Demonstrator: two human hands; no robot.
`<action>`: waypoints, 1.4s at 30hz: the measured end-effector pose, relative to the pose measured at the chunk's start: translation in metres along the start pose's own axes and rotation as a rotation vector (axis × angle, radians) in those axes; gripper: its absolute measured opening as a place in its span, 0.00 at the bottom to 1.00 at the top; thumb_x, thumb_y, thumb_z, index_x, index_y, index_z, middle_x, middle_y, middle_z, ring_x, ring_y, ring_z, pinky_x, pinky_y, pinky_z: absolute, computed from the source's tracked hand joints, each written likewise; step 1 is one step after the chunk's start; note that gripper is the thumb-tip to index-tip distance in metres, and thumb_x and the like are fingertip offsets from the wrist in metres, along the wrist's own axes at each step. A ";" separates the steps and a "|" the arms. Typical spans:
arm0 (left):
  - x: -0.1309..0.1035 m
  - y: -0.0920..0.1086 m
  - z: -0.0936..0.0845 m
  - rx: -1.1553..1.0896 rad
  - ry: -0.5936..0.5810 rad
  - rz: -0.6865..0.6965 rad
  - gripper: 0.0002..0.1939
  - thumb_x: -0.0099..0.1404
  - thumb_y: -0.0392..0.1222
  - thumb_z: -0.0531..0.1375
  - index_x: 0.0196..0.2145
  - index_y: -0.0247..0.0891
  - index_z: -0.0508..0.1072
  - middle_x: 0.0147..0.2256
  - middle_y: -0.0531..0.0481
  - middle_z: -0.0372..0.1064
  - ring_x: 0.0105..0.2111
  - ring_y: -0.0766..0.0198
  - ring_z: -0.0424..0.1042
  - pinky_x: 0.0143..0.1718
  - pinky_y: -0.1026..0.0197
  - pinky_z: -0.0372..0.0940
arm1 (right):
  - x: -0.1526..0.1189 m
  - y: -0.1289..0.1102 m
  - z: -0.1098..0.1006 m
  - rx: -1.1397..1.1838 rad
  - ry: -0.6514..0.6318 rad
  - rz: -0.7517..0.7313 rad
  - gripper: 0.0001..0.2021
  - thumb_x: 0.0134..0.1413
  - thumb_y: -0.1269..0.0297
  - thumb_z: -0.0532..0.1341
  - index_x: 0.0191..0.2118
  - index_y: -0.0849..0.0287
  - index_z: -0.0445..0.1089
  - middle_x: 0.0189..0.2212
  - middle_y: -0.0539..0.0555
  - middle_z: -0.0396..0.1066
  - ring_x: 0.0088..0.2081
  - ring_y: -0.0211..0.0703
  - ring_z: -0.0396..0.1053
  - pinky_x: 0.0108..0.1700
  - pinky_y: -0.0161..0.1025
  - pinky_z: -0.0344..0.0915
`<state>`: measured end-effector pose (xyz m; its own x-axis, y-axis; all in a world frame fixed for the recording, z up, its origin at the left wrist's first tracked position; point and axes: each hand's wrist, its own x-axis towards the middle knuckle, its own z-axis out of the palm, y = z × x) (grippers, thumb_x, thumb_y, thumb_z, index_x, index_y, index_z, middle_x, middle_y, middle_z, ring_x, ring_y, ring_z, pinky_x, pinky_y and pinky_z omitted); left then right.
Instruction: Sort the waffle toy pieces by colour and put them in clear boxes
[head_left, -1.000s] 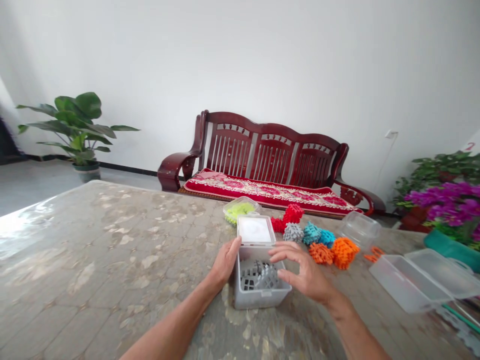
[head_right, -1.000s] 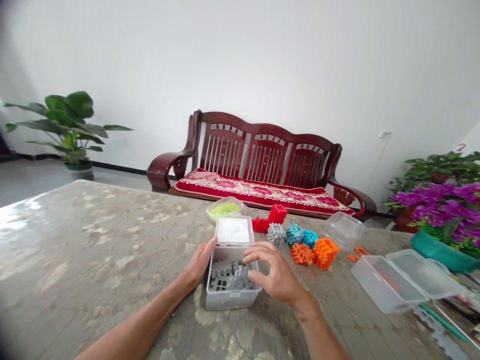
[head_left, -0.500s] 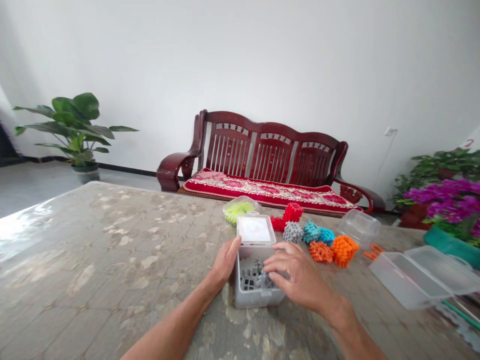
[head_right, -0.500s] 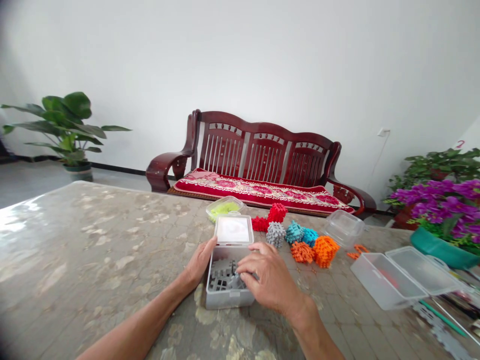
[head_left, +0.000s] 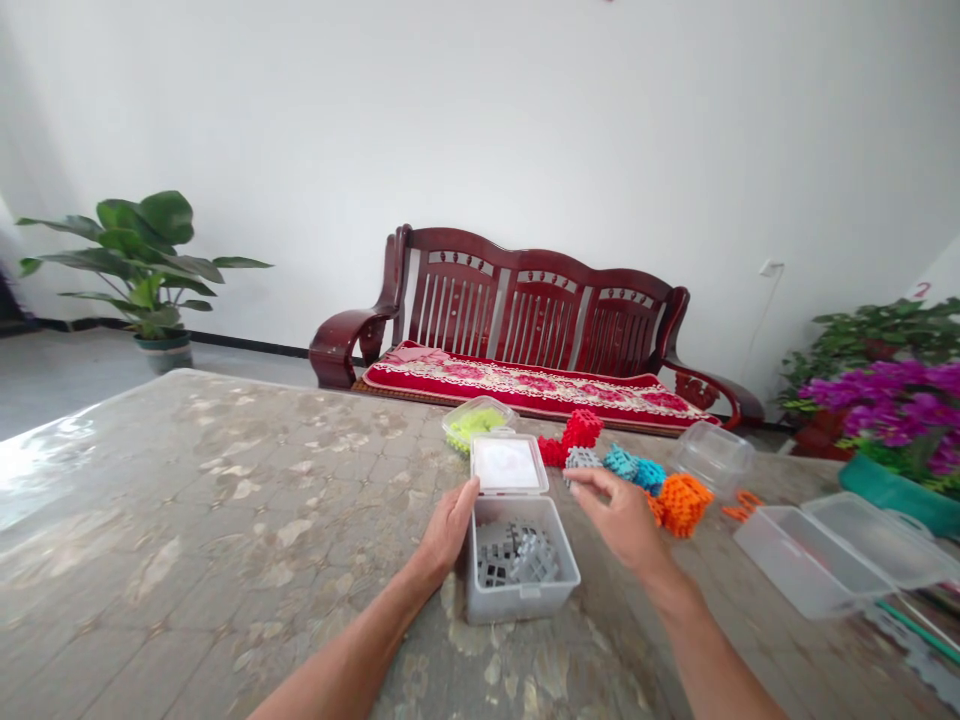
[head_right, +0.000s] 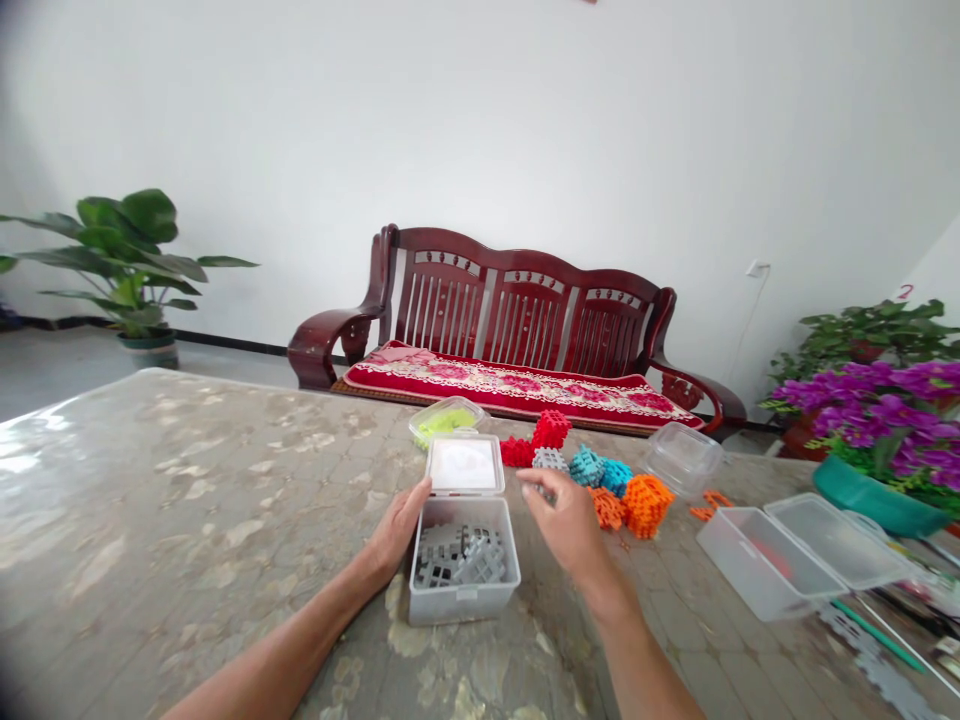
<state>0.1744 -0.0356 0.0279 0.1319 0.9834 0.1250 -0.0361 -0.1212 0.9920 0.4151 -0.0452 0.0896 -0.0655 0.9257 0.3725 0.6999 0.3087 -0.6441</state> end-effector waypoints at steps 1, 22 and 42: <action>0.000 0.000 0.000 0.006 0.002 0.006 0.32 0.67 0.61 0.47 0.40 0.31 0.79 0.36 0.44 0.79 0.38 0.53 0.75 0.46 0.55 0.67 | 0.008 0.011 -0.002 -0.013 0.090 0.066 0.17 0.56 0.58 0.55 0.46 0.57 0.75 0.43 0.56 0.77 0.45 0.48 0.74 0.48 0.44 0.69; 0.000 -0.002 -0.001 0.009 -0.003 0.024 0.33 0.68 0.62 0.46 0.42 0.31 0.79 0.37 0.45 0.79 0.40 0.52 0.74 0.47 0.54 0.66 | 0.047 0.048 0.001 -0.695 0.014 0.273 0.21 0.57 0.53 0.57 0.53 0.56 0.72 0.44 0.60 0.77 0.45 0.54 0.74 0.43 0.43 0.67; 0.002 -0.004 -0.001 0.041 0.004 0.033 0.32 0.68 0.61 0.46 0.38 0.31 0.78 0.38 0.45 0.79 0.40 0.52 0.73 0.46 0.56 0.65 | -0.010 -0.031 0.001 0.023 -0.177 -0.102 0.21 0.48 0.58 0.66 0.49 0.55 0.75 0.45 0.56 0.77 0.40 0.47 0.74 0.44 0.44 0.71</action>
<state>0.1735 -0.0330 0.0238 0.1278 0.9791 0.1580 0.0002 -0.1593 0.9872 0.3933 -0.0635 0.1053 -0.2611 0.9127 0.3144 0.6667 0.4061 -0.6249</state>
